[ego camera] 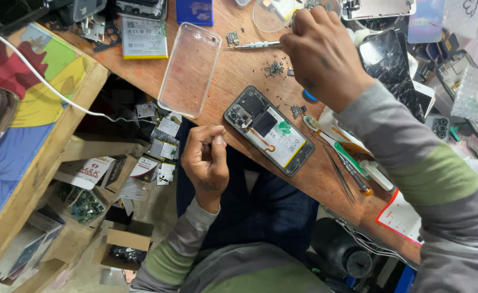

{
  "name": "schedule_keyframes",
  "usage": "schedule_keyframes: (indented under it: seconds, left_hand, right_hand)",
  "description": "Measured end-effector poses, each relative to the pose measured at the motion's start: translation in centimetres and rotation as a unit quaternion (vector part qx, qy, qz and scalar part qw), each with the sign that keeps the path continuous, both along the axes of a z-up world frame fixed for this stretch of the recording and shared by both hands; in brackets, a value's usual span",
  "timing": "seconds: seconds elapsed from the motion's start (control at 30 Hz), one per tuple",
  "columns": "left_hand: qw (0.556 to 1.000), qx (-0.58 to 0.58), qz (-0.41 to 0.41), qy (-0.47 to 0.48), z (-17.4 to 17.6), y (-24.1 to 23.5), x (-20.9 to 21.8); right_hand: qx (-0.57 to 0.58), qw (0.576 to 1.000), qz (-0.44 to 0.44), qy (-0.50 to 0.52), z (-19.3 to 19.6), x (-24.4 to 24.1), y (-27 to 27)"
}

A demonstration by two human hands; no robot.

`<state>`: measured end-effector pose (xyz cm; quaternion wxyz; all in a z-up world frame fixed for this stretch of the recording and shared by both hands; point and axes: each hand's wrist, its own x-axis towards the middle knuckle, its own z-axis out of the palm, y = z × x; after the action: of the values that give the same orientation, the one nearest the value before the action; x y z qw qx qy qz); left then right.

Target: The person disassembles a smartphone using a screwdriver and tweezers, removes screws and internal components, and handles a SIM tray. The person then picks up and compares several other phone back covers on the workbench.

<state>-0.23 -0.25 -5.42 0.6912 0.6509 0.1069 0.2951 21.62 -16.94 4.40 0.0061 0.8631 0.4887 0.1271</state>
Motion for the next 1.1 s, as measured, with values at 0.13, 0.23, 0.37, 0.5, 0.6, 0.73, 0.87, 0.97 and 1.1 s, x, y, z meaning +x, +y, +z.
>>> schedule_keyframes:
  seconds: [0.13,0.23,0.37,0.5,0.6,0.73,0.87,0.97,1.1]
  left_hand:
    - [1.0,-0.007,-0.021,-0.004,1.1,0.4,0.1]
    - [0.998,0.055,-0.027,0.02,2.9,1.0,0.2]
    - [0.987,0.151,-0.044,0.016,6.6,2.4,0.8]
    - [0.939,0.323,-0.114,0.027,8.9,4.9,5.7]
    - [0.9,0.416,-0.132,-0.018,8.4,5.1,10.9]
    - [0.858,0.481,-0.174,-0.052,6.3,5.0,14.5]
    - [0.848,0.492,-0.196,-0.026,5.0,5.2,15.7]
    - [0.84,0.5,-0.211,0.012,4.9,5.3,16.0]
    - [0.843,0.492,-0.212,0.045,5.2,5.0,15.8]
  right_hand:
    - [-0.066,0.997,-0.046,-0.004,-1.5,1.3,0.8]
    - [-0.047,0.998,-0.037,0.013,-1.2,1.4,1.0]
    - [0.009,0.998,-0.001,-0.058,1.3,-0.1,-0.4]
    - [0.073,0.987,-0.085,0.112,5.9,-2.7,-3.1]
    - [0.147,0.961,-0.162,0.169,7.9,-5.2,-5.0]
    - [0.347,0.872,-0.177,0.296,7.0,-7.1,-6.7]
    - [0.434,0.805,-0.175,0.365,5.9,-9.0,-8.2]
    - [0.45,0.792,-0.172,0.376,5.6,-9.9,-8.8]
    - [0.469,0.781,-0.168,0.378,5.3,-10.1,-8.4]
